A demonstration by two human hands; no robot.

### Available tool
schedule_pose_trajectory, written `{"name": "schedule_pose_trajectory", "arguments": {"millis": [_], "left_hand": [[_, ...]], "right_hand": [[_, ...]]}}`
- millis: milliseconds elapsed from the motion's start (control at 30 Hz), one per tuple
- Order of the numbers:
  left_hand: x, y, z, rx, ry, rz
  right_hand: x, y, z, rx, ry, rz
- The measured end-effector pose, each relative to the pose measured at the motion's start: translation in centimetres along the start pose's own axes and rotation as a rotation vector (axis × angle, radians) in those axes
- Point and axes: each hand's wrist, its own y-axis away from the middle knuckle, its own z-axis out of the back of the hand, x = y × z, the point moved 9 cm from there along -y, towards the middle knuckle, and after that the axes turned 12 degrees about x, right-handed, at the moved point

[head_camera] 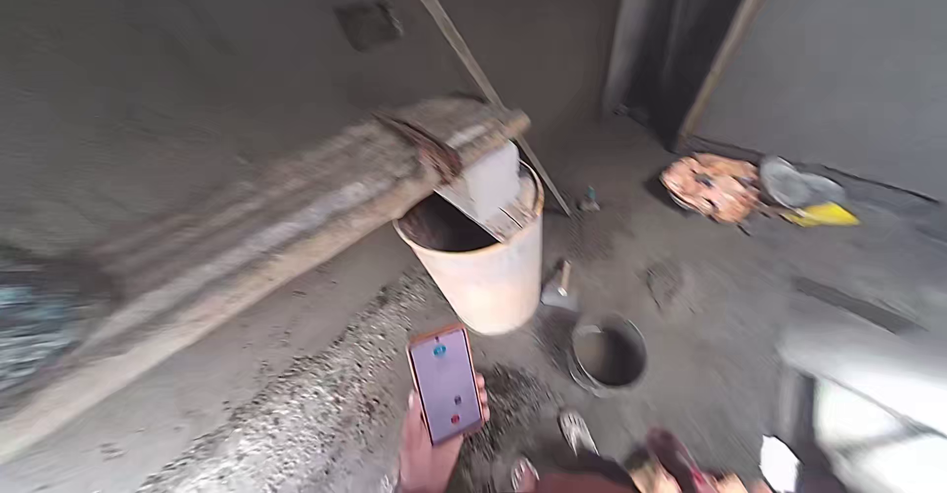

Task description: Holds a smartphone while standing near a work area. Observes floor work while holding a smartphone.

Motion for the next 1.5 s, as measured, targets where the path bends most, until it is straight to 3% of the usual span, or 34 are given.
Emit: {"name": "schedule_pose_trajectory", "arguments": {"millis": [67,100,167,267,333,467,633,833,1133,1500], "left_hand": [[1.3,-1.4,-1.0,0.046,-0.003,0.079],[2.2,-2.4,-1.7,0.09,-0.007,0.117],[3.8,-4.0,-3.5,0.145,-0.004,0.183],[6.7,-5.4,-6.2,0.235,0.067,0.247],[8.1,-5.5,-7.4,0.271,0.111,0.279],[10.2,-4.8,-7.5,0.265,0.109,0.327],[11.3,-4.4,-6.0,0.194,0.026,0.306],[13.0,-5.6,-7.7,0.132,-0.047,0.26],[19.5,-8.4,-12.1,0.027,-0.023,0.213],[23.6,-9.4,-14.2,-0.065,0.018,0.251]], "right_hand": [[5.9,4.6,3.6,0.393,-0.181,-0.386],[6.6,4.4,4.7,0.301,-0.285,-0.376],[1.9,2.4,3.3,0.041,-0.484,-0.144],[-4.8,2.1,1.2,-0.016,-0.839,-0.331],[-7.5,3.0,0.3,-0.025,-0.749,-0.416],[-11.5,6.4,-3.4,0.173,-0.464,-0.508],[-12.1,8.0,-4.3,0.33,-0.45,-0.535],[-13.2,1.0,-1.2,0.333,-0.351,-0.389],[-12.2,-9.0,5.5,0.351,-0.508,-0.272],[-21.7,-6.7,3.9,0.439,-0.321,-0.273]]}}
